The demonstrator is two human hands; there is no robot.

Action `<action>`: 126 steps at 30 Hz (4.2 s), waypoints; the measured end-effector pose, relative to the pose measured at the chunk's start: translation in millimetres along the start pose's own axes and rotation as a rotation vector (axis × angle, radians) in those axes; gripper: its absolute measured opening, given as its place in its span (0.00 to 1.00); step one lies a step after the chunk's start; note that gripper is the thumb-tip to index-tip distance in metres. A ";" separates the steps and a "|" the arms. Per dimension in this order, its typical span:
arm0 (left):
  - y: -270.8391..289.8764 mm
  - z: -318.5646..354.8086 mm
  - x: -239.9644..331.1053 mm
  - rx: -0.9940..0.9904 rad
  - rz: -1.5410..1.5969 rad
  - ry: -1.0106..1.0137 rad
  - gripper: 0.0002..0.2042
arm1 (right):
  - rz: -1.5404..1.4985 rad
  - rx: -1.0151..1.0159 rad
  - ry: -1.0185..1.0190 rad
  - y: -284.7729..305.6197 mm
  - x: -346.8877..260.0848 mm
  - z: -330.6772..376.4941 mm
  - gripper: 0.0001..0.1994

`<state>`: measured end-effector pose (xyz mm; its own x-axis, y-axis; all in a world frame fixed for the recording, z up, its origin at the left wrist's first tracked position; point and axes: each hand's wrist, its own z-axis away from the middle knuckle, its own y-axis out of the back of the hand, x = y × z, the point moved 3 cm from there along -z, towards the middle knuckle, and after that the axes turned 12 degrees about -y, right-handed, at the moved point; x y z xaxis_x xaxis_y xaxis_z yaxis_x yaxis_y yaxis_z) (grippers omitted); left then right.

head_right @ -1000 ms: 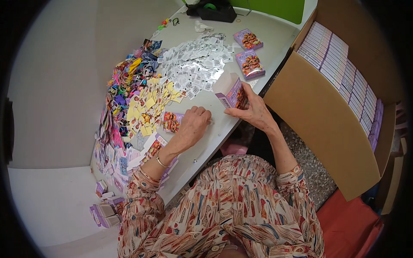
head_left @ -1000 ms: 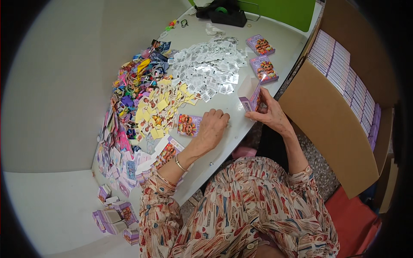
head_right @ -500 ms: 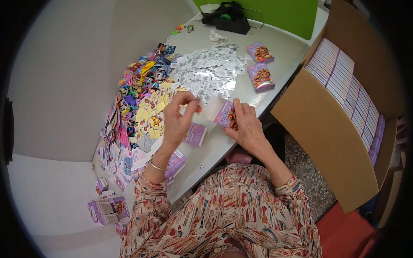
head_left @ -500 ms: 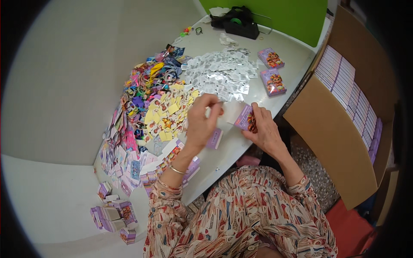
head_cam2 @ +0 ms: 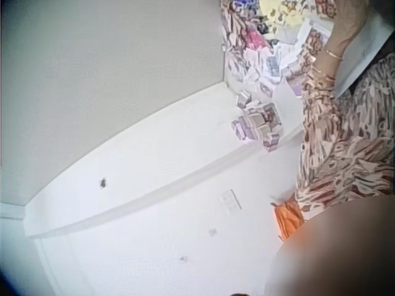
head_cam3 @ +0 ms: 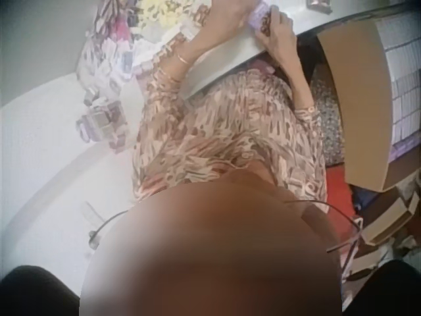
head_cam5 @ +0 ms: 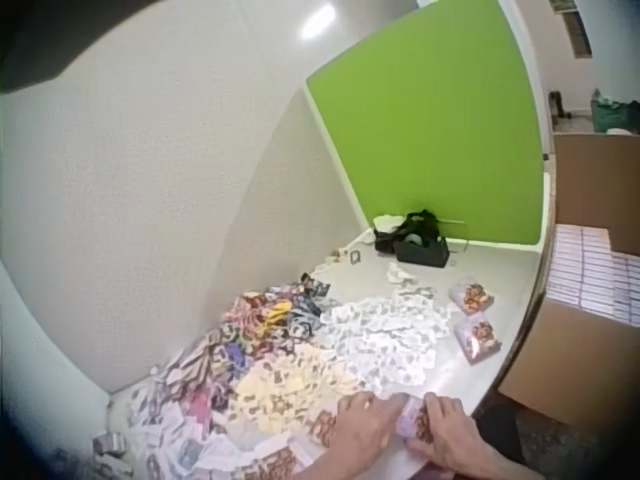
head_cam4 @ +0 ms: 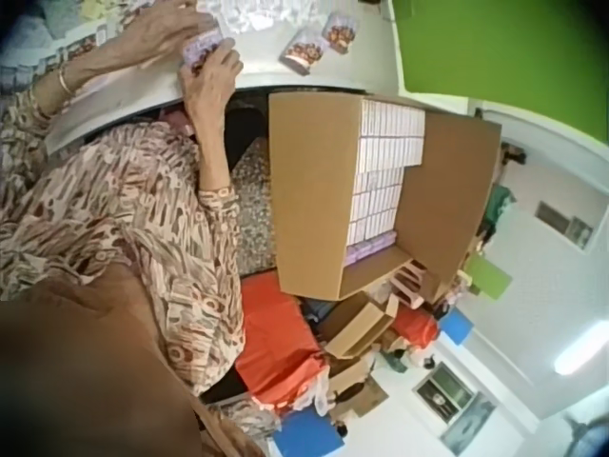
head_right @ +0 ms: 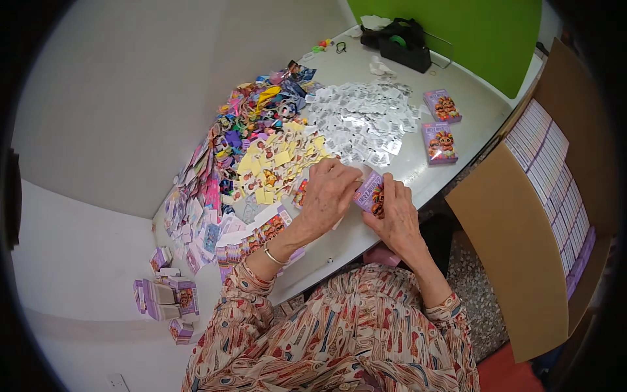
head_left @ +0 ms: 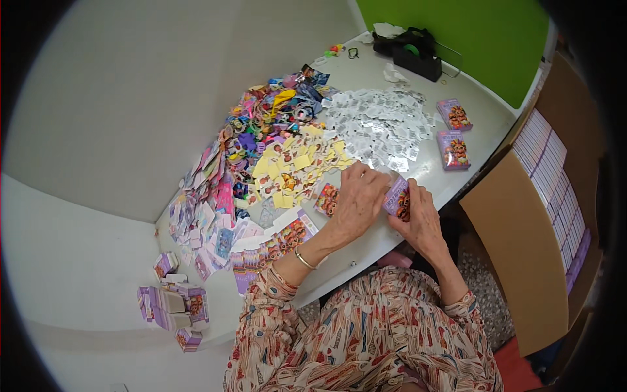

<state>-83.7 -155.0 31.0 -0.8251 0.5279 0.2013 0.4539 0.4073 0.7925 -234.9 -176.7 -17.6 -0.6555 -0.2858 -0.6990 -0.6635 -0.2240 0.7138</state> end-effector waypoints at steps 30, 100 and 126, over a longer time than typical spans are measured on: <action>13.3 37.7 -294.8 -0.224 -0.499 0.501 0.08 | -0.215 0.030 0.032 -28.5 1.0 -15.1 0.39; 169.5 231.4 -197.4 0.068 0.112 0.671 0.03 | -0.205 -0.004 0.074 -22.9 -1.1 -20.4 0.38; 38.4 52.8 -21.4 0.161 0.149 0.344 0.03 | 0.004 -0.022 0.100 -22.6 -40.3 -1.2 0.40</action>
<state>-30.8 -111.4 26.7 -0.7981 0.3210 0.5098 0.6016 0.4707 0.6454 -193.0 -161.2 -5.5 -0.6186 -0.3778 -0.6890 -0.6519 -0.2429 0.7184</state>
